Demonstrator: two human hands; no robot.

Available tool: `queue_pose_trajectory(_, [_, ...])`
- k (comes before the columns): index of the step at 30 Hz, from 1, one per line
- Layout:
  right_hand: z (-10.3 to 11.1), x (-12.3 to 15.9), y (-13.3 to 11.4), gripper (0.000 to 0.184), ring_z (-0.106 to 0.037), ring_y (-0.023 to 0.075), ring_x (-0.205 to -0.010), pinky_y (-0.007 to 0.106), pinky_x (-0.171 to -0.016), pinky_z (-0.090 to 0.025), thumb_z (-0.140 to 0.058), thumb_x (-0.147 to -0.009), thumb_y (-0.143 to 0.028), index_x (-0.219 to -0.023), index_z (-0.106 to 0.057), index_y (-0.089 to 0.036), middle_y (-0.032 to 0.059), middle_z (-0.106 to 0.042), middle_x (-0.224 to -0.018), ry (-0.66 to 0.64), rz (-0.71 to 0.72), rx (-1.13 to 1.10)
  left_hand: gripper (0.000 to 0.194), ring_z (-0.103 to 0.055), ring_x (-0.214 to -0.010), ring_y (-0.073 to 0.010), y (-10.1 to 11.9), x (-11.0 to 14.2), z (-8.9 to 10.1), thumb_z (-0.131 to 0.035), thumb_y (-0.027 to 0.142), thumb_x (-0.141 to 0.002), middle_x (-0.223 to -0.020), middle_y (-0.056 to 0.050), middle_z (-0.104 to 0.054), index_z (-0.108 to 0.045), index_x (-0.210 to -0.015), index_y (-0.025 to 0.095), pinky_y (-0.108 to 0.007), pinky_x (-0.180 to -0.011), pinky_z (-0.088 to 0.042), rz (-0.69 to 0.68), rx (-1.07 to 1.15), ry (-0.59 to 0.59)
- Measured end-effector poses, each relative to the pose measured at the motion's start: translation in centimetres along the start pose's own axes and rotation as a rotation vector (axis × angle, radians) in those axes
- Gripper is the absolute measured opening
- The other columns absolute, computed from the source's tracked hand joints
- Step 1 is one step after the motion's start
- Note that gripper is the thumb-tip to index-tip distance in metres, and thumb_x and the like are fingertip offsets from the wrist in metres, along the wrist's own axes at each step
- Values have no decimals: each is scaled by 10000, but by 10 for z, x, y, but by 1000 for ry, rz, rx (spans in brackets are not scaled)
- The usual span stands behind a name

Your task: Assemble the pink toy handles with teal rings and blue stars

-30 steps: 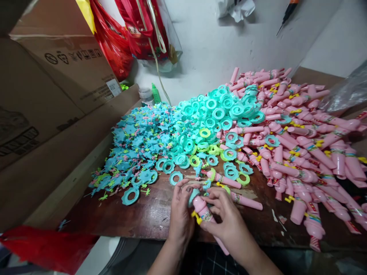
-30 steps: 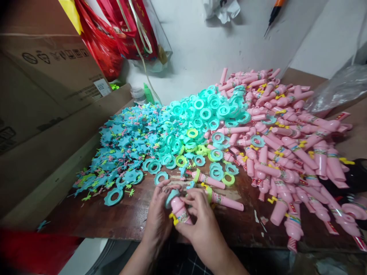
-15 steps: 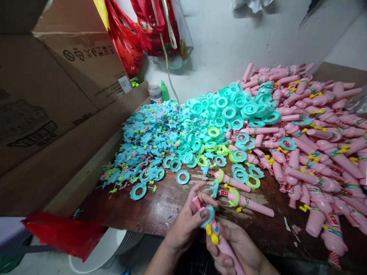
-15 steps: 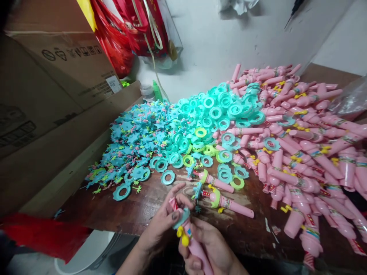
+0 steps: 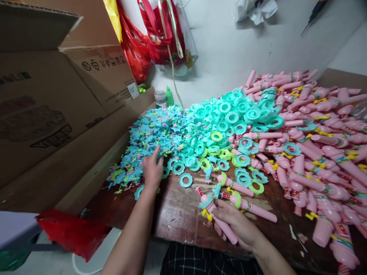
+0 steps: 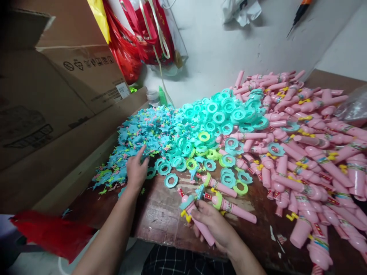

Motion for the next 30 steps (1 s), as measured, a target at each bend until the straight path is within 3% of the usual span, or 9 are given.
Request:
queue_pose_trajectory(5, [-1,10,-12,543,-517,29,-515,134,-447,-421,-471,-886,-622,-1078,-383,-122,65,-602,-923,-23,8,-96,455,-499,-1135,-265,54,57,29,-502,264,-914,-1180,-79,-667,-530,-1367,288,-436,-1042,-357,-335,65,215])
queue_pose_trajectory(11, [21,41,-17,646,-361,-18,-379,87,-358,-247,-476,-855,-686,-1100,-500,-88,19,-571,-728,41,-56,108,388,-480,-1175,-243,91,153,-35,-466,137,-893,-1396,-15,-558,-603,-1215,305,-411,-995,-416,-611,197,-402])
queue_pose_trajectory(13, [38,44,-13,744,-384,-28,-419,76,-369,-238,-559,-802,-691,-1290,-477,-134,36,-609,-837,144,-85,249,331,-385,-1329,-244,96,166,-49,-473,134,-884,-1497,-29,-436,-599,-1157,274,-434,-1086,-381,-592,287,-632])
queue_pose_trajectory(16, [58,42,-23,824,-598,24,-741,79,-606,-481,-629,-775,-641,-1412,-453,-150,92,-615,-1109,315,19,378,215,-175,-1474,-261,100,161,-55,-632,285,-840,-1597,-36,-227,-599,-1049,247,-474,-1202,-251,-458,442,-826])
queue_pose_trajectory(18, [63,38,-34,738,-567,98,-1158,171,-999,-515,-614,-802,-608,-1387,-508,-171,80,-501,-1343,381,125,451,161,-223,-1451,-268,99,150,-56,-655,369,-829,-1552,-32,-310,-611,-897,230,-490,-1200,-237,-327,502,-813])
queue_pose_trajectory(20, [65,36,-40,660,-444,150,-1340,298,-1209,-371,-557,-838,-617,-1349,-559,-200,55,-419,-1430,412,164,571,134,-389,-1324,-257,94,142,-58,-614,346,-854,-1363,-58,-504,-598,-824,216,-492,-1139,-311,-191,510,-720])
queue_pose_trajectory(22, [68,38,-42,638,-412,177,-1371,383,-1260,-278,-510,-856,-634,-1350,-564,-235,52,-404,-1443,450,146,701,116,-496,-1162,-233,90,144,-62,-619,263,-834,-1181,-63,-576,-599,-943,228,-460,-1052,-395,-84,527,-655])
queue_pose_trajectory(26, [70,51,-44,596,-420,160,-1367,369,-1255,-286,-496,-866,-621,-1360,-549,-293,21,-421,-1432,477,99,838,653,-445,-1236,-237,90,156,-67,-674,123,-724,-1309,-64,-500,-489,-1326,296,-437,-1089,-373,-35,528,-609])
queue_pose_trajectory(30, [58,60,-47,535,-478,149,-1307,319,-1198,-365,-493,-892,-554,-1342,-571,-274,27,-480,-1380,382,93,898,614,-476,-1130,-243,95,158,-68,-638,159,-787,-1191,-45,-602,-512,-1356,352,-451,-1060,-370,-170,394,-676])
Point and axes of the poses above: each hand's wrist, its own x-axis away from the middle knuckle, its own z-axis out of the back of the hand, y = z × x, the point moved 9 cm from there along -x, towards the middle knuckle
